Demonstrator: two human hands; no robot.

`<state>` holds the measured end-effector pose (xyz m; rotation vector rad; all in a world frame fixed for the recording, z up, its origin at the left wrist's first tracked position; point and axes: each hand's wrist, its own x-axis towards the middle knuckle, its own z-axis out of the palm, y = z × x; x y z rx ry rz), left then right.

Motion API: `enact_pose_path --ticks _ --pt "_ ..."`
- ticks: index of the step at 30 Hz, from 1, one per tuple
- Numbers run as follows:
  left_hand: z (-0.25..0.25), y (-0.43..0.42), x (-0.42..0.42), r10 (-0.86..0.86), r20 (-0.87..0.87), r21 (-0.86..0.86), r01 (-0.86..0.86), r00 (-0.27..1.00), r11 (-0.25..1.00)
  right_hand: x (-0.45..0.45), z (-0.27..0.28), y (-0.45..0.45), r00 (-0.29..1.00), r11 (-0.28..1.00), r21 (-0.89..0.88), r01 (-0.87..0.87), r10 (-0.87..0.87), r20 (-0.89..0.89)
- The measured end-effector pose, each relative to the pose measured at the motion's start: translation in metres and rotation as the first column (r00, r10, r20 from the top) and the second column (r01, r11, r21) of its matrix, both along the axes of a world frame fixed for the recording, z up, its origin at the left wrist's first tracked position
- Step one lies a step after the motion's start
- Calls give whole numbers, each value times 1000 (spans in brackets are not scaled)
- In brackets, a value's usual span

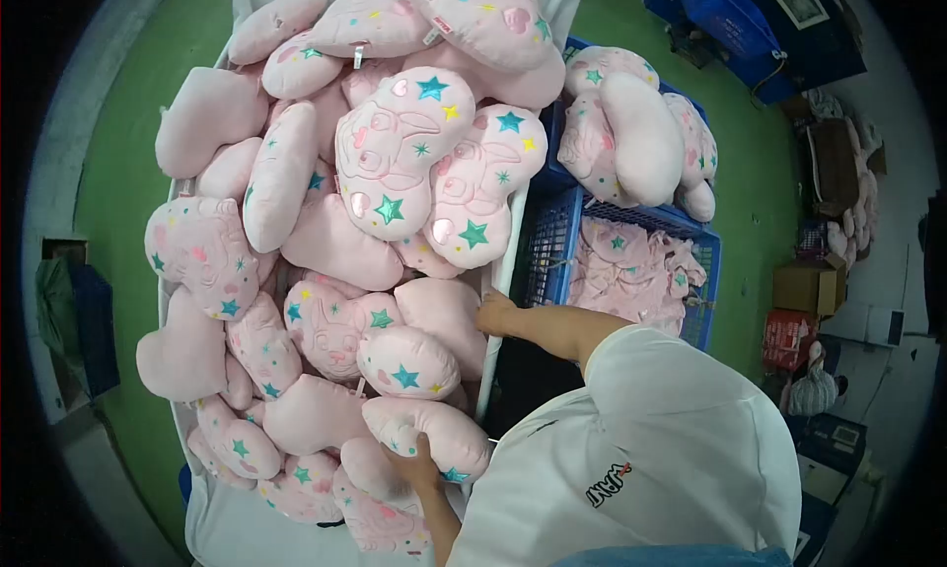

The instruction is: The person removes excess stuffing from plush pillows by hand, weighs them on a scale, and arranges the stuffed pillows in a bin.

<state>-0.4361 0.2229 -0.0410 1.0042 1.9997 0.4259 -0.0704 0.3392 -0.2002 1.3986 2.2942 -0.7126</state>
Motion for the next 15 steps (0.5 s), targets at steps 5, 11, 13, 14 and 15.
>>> enact_pose_path --ticks 5,11,13,14,15 --pt "20 5 5 23 109 -6 -22 994 1000 -17 22 -7 988 996 5 -94 93 127" --pt "31 4 -3 14 149 -19 -12 989 1000 -19 26 -18 989 996 -20 -81 83 119" --pt "40 9 -3 34 203 -22 -30 979 999 -22 20 -14 977 986 -93 -138 151 151" --pt "41 8 -6 60 196 -18 -58 979 998 -23 19 -14 983 989 -84 -121 131 129" --pt "42 5 -8 43 144 -8 -43 989 999 -22 21 -16 988 991 -82 -101 109 107"
